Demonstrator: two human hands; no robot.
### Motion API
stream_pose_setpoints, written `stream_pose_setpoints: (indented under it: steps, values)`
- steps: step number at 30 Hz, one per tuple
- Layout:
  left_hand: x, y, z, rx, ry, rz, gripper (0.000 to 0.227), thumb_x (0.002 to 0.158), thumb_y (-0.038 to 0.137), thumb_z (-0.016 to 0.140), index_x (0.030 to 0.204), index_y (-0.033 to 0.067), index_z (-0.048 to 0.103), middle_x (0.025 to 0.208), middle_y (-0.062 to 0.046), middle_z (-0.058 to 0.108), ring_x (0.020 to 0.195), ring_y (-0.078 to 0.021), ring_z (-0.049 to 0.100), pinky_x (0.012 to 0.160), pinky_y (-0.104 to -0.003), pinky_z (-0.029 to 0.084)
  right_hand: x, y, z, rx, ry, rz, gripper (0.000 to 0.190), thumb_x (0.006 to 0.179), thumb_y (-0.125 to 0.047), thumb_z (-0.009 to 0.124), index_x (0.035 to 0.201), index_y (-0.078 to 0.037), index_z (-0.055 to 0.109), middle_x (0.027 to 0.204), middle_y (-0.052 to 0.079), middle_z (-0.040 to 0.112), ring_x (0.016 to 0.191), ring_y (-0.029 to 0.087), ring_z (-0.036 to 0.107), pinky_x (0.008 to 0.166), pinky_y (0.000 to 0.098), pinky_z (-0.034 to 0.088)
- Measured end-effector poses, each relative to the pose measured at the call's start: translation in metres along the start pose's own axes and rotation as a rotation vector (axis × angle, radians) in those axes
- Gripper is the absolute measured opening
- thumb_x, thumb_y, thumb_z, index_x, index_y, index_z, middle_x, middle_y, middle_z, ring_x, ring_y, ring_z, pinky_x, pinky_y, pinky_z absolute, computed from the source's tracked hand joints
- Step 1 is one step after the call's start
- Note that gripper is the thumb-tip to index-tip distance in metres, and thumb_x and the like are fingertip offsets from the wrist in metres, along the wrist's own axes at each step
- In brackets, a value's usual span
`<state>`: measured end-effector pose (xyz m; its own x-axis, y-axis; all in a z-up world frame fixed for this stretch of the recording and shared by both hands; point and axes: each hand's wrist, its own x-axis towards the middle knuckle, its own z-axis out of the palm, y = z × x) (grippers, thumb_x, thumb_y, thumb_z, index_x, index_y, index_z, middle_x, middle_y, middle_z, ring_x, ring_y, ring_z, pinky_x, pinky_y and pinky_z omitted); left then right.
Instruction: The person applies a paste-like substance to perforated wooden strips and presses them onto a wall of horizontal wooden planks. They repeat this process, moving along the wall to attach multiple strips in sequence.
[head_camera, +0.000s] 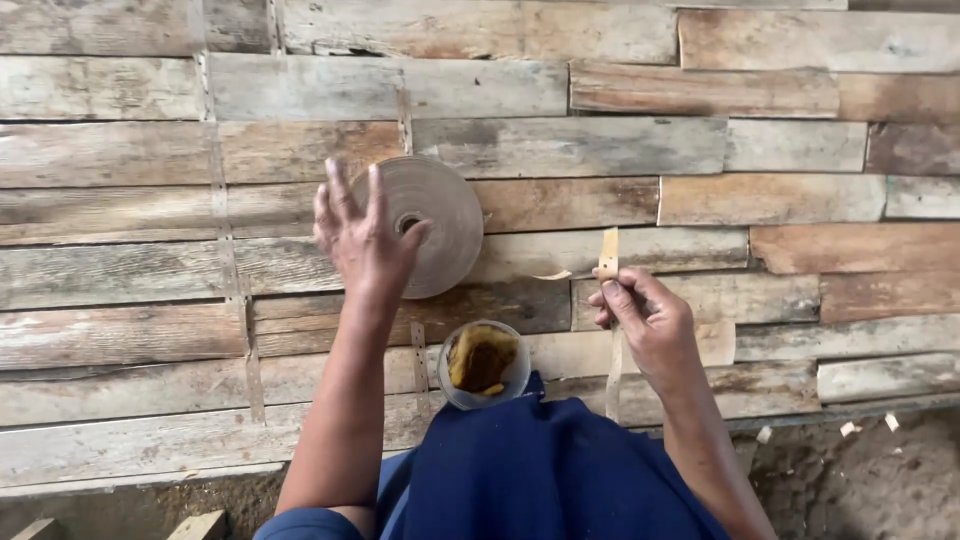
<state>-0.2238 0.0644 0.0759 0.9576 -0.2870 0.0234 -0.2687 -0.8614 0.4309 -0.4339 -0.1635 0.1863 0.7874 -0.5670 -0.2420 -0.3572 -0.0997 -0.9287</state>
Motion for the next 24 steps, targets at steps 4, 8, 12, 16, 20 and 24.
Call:
stream_pose_setpoints:
  steps: [4, 8, 12, 16, 20, 24]
  values:
    - [-0.03, 0.072, 0.021, -0.428, 0.156, 0.327, 0.028, 0.089, 0.037, 0.081, 0.108, 0.0181, 0.075, 0.113, -0.011, 0.066, 0.114, -0.0354, 0.061, 0.105, -0.051, 0.042, -0.018, -0.007, -0.004, 0.03, 0.036, -0.024, 0.015, 0.102, -0.006, 0.063, 0.104, 0.006, 0.072, 0.079, 0.021, 0.072, 0.064, 0.022, 0.072, 0.061, 0.0378, 0.064]
    - [-0.076, 0.121, 0.082, -0.697, -0.742, 0.092, 0.048, 0.096, 0.059, 0.049, 0.088, 0.0218, 0.078, 0.074, -0.006, 0.074, 0.08, -0.0291, 0.076, 0.069, -0.044, 0.059, -0.036, 0.014, -0.012, 0.095, 0.052, 0.013, 0.016, 0.1, -0.007, 0.064, 0.1, 0.006, 0.072, 0.074, 0.021, 0.072, 0.059, 0.022, 0.073, 0.054, 0.0378, 0.065]
    - [-0.098, 0.115, 0.132, -0.203, -0.915, 0.182, 0.029, 0.086, 0.05, 0.052, 0.086, 0.0336, 0.076, 0.085, -0.001, 0.076, 0.085, -0.0314, 0.076, 0.07, -0.049, 0.062, -0.055, 0.055, -0.033, 0.126, 0.12, 0.134, 0.018, 0.102, -0.01, 0.063, 0.1, 0.007, 0.071, 0.077, 0.022, 0.072, 0.057, 0.021, 0.07, 0.05, 0.0348, 0.062]
    - [-0.068, 0.104, 0.109, -0.149, -0.657, 0.359, 0.025, 0.085, 0.039, 0.06, 0.087, 0.0209, 0.077, 0.081, -0.013, 0.076, 0.084, -0.0361, 0.076, 0.074, -0.054, 0.06, -0.074, 0.059, -0.044, 0.136, 0.154, 0.152, 0.019, 0.102, -0.011, 0.064, 0.098, 0.006, 0.071, 0.078, 0.023, 0.072, 0.058, 0.021, 0.07, 0.049, 0.0336, 0.061]
    - [-0.055, 0.113, 0.054, 0.023, -0.067, 0.379, 0.05, 0.088, 0.02, 0.071, 0.136, 0.0072, 0.067, 0.157, -0.023, 0.041, 0.142, -0.0499, 0.038, 0.109, -0.06, 0.041, -0.084, 0.07, -0.041, 0.129, 0.115, 0.136, 0.02, 0.102, -0.013, 0.064, 0.099, 0.004, 0.072, 0.079, 0.022, 0.074, 0.06, 0.021, 0.072, 0.051, 0.0345, 0.062]
    - [-0.084, 0.121, 0.068, -0.347, -0.492, 0.183, 0.03, 0.094, 0.045, 0.057, 0.097, 0.019, 0.072, 0.085, -0.014, 0.074, 0.087, -0.0412, 0.071, 0.075, -0.06, 0.053, -0.084, 0.064, -0.026, 0.208, 0.088, 0.114, 0.016, 0.1, -0.01, 0.066, 0.096, 0.004, 0.073, 0.078, 0.023, 0.073, 0.06, 0.023, 0.072, 0.051, 0.0367, 0.062]
